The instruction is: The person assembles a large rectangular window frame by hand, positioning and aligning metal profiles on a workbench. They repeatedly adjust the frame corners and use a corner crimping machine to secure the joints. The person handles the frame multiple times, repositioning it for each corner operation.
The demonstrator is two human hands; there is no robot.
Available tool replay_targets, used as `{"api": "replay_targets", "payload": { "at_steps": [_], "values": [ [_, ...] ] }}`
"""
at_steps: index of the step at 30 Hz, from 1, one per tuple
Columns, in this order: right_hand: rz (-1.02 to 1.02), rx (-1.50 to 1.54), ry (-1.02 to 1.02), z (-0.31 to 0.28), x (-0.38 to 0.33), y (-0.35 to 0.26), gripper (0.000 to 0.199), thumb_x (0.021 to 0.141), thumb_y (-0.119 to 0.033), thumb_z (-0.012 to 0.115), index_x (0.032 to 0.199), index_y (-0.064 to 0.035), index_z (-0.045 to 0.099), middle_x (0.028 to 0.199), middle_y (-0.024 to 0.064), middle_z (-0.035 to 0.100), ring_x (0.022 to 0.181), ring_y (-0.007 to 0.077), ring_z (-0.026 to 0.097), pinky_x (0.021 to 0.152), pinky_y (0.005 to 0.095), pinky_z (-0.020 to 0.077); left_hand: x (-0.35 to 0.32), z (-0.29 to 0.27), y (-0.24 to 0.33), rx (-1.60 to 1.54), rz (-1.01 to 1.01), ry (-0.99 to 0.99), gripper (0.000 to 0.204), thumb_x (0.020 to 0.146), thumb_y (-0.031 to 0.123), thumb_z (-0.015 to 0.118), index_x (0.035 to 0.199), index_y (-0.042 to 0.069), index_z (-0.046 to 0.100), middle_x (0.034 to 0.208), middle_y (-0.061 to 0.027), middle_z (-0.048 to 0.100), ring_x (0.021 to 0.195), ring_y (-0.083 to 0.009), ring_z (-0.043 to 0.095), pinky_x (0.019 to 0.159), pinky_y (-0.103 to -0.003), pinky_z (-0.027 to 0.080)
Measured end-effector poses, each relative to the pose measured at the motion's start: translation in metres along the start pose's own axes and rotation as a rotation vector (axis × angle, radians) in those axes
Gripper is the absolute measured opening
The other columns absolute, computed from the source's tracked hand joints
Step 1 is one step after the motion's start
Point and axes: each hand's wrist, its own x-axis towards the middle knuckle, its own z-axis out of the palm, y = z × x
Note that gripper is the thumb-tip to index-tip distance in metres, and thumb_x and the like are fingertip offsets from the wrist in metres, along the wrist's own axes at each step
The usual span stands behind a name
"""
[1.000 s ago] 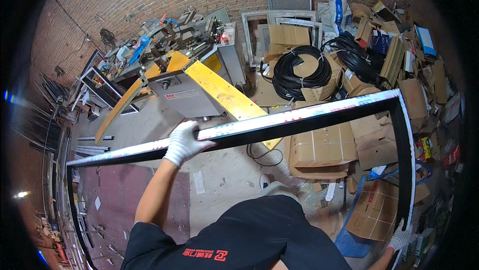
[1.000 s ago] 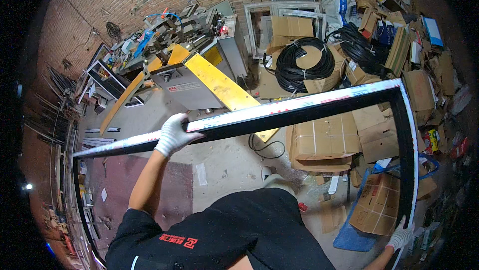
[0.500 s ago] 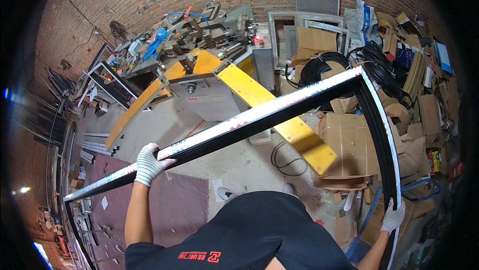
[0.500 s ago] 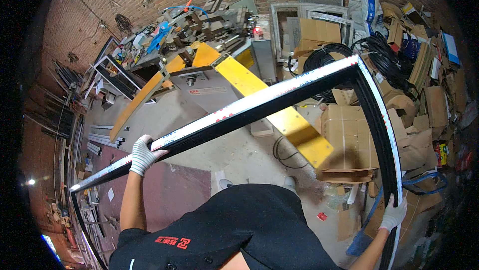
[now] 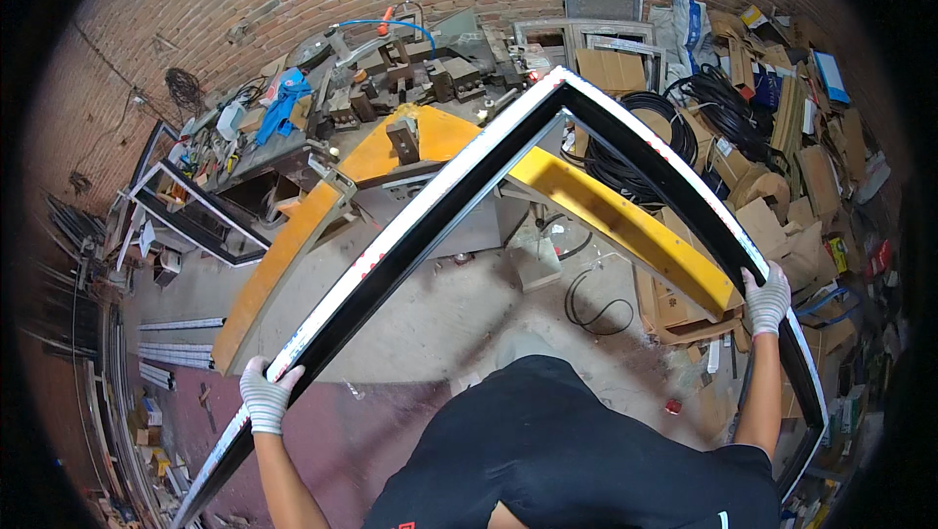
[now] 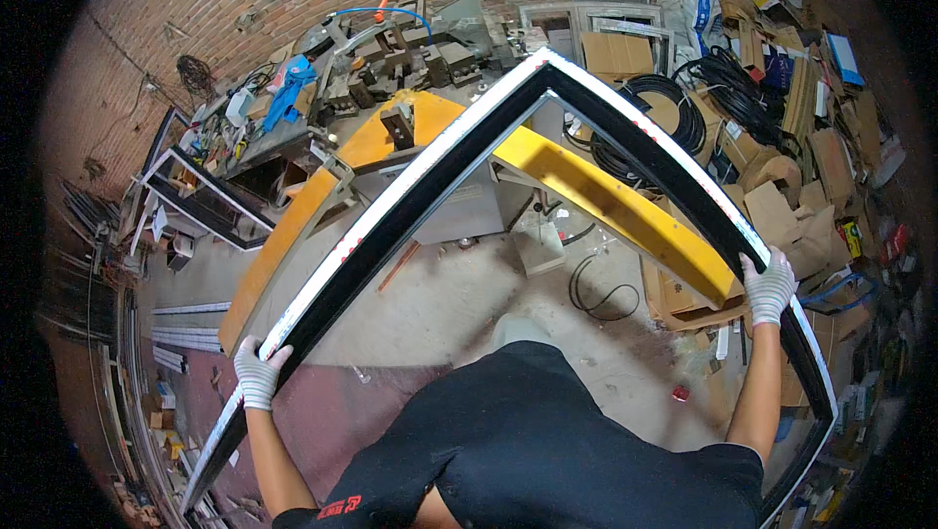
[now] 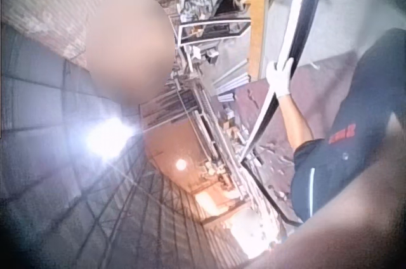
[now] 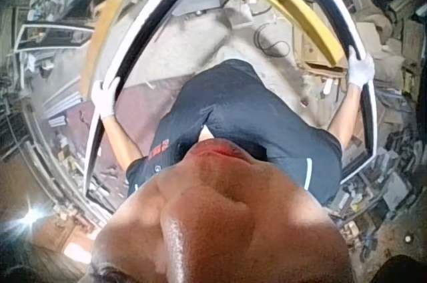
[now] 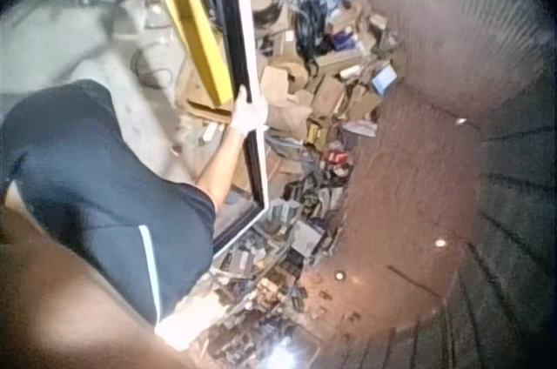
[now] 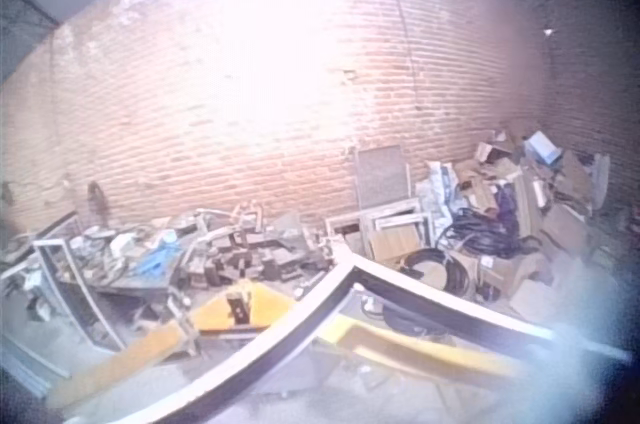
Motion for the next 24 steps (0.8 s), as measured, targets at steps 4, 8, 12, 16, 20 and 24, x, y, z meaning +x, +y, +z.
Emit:
{"api": "replay_targets", "payload": {
  "at_steps": [4, 8, 12, 16, 20, 24],
  "values": [
    [-0.009, 0.004, -0.025, 0.008, 0.005, -0.090, 0.070, 0.081, -0.054, 0.085, 0.127, -0.0058, 0.068, 0.114, 0.0167, 0.072, 0.108, 0.0379, 0.069, 0.096, 0.0482, 0.0541, 0.044, 0.005, -0.058, -0.039, -0.032, 0.018, 0.056, 0.062, 0.030, 0.100, 0.091, -0.002, 0.064, 0.086, -0.0156, 0.066, 0.079, -0.0272, 0.062, 0.076, -0.042, 0.053],
    [-0.038, 0.021, -0.017, 0.027, 0.013, -0.169, 0.071, 0.080, -0.053, 0.086, 0.130, -0.0055, 0.067, 0.117, 0.0167, 0.072, 0.111, 0.0368, 0.068, 0.098, 0.0472, 0.0533, 0.096, 0.018, -0.107, -0.094, -0.156, 0.038, 0.056, 0.059, 0.026, 0.103, 0.089, -0.001, 0.064, 0.084, -0.0138, 0.065, 0.077, -0.0279, 0.060, 0.076, -0.043, 0.052],
    [-0.060, 0.054, -0.011, 0.039, 0.017, -0.239, 0.067, 0.080, -0.052, 0.086, 0.128, -0.0094, 0.068, 0.114, 0.0138, 0.072, 0.110, 0.0345, 0.069, 0.097, 0.0457, 0.0526, 0.147, 0.026, -0.147, -0.054, -0.147, 0.009, 0.052, 0.063, 0.024, 0.101, 0.088, -0.002, 0.063, 0.083, -0.0143, 0.064, 0.076, -0.0283, 0.059, 0.076, -0.042, 0.051],
    [-0.043, 0.028, -0.047, 0.039, 0.024, -0.299, 0.071, 0.077, -0.053, 0.088, 0.130, -0.0091, 0.069, 0.113, 0.0134, 0.073, 0.109, 0.0332, 0.069, 0.097, 0.0453, 0.0527, 0.187, 0.039, -0.184, -0.016, -0.120, -0.034, 0.054, 0.064, 0.027, 0.101, 0.089, -0.004, 0.064, 0.084, -0.0159, 0.064, 0.077, -0.0305, 0.059, 0.078, -0.044, 0.051],
    [-0.058, 0.085, -0.045, 0.043, 0.033, -0.356, 0.073, 0.076, -0.052, 0.089, 0.129, -0.0065, 0.071, 0.113, 0.0138, 0.073, 0.109, 0.0329, 0.070, 0.097, 0.0451, 0.0528, 0.228, 0.056, -0.213, 0.004, -0.153, -0.109, 0.058, 0.067, 0.033, 0.102, 0.091, -0.006, 0.066, 0.083, -0.0184, 0.067, 0.075, -0.0296, 0.060, 0.077, -0.044, 0.052],
    [-0.046, 0.060, -0.101, 0.049, 0.049, -0.409, 0.073, 0.079, -0.055, 0.086, 0.131, -0.0080, 0.071, 0.113, 0.0158, 0.074, 0.111, 0.0341, 0.070, 0.100, 0.0462, 0.0526, 0.257, 0.077, -0.226, 0.008, -0.155, -0.104, 0.060, 0.067, 0.039, 0.101, 0.091, -0.005, 0.069, 0.080, -0.0181, 0.070, 0.073, -0.0316, 0.063, 0.077, -0.045, 0.053]
  ]
}}
